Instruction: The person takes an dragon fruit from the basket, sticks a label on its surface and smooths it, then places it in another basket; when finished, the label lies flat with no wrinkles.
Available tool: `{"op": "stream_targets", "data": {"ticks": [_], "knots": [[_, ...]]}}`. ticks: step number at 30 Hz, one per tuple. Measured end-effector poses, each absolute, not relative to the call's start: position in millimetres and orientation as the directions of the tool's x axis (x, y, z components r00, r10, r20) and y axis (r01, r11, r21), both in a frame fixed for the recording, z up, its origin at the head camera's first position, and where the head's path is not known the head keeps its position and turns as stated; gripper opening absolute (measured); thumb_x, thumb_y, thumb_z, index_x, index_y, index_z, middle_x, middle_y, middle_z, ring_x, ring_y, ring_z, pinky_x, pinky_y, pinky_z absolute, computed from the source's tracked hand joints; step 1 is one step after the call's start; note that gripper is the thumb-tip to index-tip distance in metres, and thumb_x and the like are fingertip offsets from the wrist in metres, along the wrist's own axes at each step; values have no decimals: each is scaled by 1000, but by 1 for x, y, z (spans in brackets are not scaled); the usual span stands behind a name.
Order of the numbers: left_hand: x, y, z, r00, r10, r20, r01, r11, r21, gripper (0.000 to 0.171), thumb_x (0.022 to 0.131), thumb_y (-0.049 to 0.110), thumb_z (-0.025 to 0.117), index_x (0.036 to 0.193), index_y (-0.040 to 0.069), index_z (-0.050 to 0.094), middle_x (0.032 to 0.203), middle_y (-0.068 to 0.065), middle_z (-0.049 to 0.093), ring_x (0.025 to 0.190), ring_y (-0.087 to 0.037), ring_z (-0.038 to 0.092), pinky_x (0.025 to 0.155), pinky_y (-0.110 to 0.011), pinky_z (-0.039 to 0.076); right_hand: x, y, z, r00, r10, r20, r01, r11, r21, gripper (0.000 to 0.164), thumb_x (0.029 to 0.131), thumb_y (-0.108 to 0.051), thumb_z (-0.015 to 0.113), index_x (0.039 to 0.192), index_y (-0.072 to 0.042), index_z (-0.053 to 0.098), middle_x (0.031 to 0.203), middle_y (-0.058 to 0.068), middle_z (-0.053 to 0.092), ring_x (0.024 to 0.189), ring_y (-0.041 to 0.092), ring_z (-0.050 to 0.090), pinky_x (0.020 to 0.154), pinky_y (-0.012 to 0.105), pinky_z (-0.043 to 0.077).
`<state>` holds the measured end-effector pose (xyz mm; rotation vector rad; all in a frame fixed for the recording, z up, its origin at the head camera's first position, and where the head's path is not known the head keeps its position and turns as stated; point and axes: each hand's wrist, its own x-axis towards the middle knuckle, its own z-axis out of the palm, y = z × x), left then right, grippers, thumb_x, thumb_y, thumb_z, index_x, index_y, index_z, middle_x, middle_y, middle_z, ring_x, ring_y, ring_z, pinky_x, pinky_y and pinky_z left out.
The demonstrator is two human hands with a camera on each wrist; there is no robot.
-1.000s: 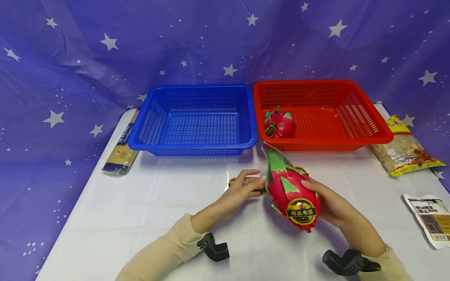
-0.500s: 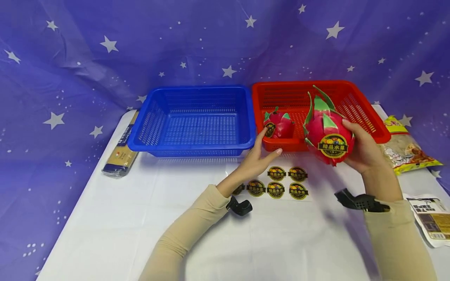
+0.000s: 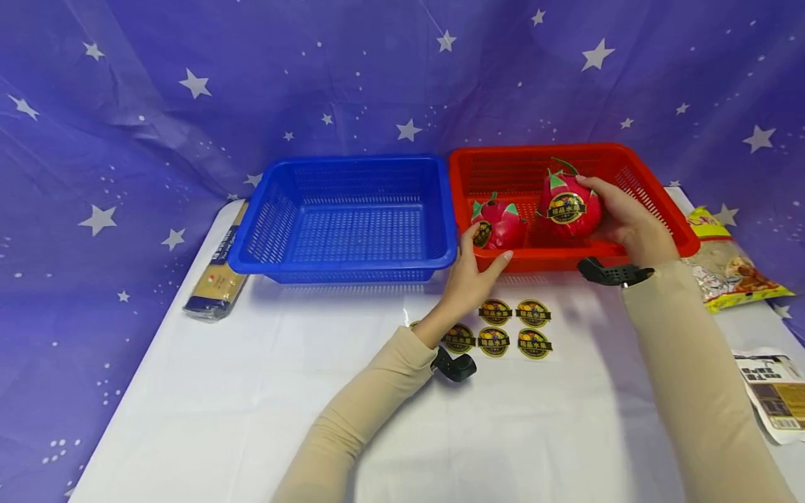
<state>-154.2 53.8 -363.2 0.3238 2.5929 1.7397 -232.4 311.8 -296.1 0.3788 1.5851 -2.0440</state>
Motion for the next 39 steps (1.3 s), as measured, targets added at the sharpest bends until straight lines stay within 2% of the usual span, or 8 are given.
{"op": "stream_targets", "data": {"ticks": [7,13,19,26,29,32,36,39], "knots": [[-154,54,-365,-978,181,105,169,385,908,73,84,50,54,142,26,16,146,-7,30,130,-30,37,102,-48,34,-239,318,-315,-764,-173,-622,600,162,-783,46,85,-54,49,114,-20,39,89,-9,60,83,9,60,79,29,52],[-155,54,-364,-976,174,129,188,380,906,72,84,52,53,141,28,17,145,-6,31,129,-29,38,101,-48,35,-245,315,-319,-745,-243,-622,614,117,-781,29,89,-44,48,99,-17,52,86,-5,64,81,12,63,76,29,53],[-153,53,-365,-979,174,108,171,400,900,72,84,53,53,141,28,17,145,-8,32,128,-30,39,101,-48,36,-241,310,-322,-713,-305,-631,557,299,-775,54,91,-53,37,125,-12,31,100,-6,57,93,11,58,86,28,48],[-152,53,-364,-980,172,103,164,395,904,72,84,52,52,141,29,16,145,-8,31,127,-32,40,99,-49,37,-242,299,-325,-792,-260,-552,376,504,-777,67,89,-61,26,124,-4,31,89,-10,56,81,5,58,76,24,50],[-152,53,-362,-982,167,88,151,409,900,72,84,52,53,141,27,17,144,-9,32,127,-32,40,99,-49,37,-242,295,-325,-852,-212,-479,266,613,-744,77,87,-65,20,123,2,36,85,-5,58,76,10,58,72,29,50],[-153,54,-358,-983,171,68,136,425,895,72,84,51,53,141,26,17,143,-11,33,128,-31,39,100,-48,37,-241,292,-325,-930,-124,-346,140,752,-645,87,86,-67,16,131,6,34,108,18,56,97,31,55,86,45,45],[-152,53,-353,-982,186,25,106,439,892,72,84,50,53,141,27,16,144,-13,32,129,-31,37,101,-48,35,-239,285,-326,-998,-50,-26,-27,833,-553,77,90,-59,26,132,5,36,133,32,34,122,46,31,100,58,25],[-148,50,-349,-976,217,-11,95,471,877,76,84,49,54,143,27,11,146,-15,29,130,-34,35,102,-50,34,-234,280,-326,-976,-29,216,-138,850,-508,60,92,-49,35,121,2,50,127,26,43,116,44,39,98,56,29]]}}
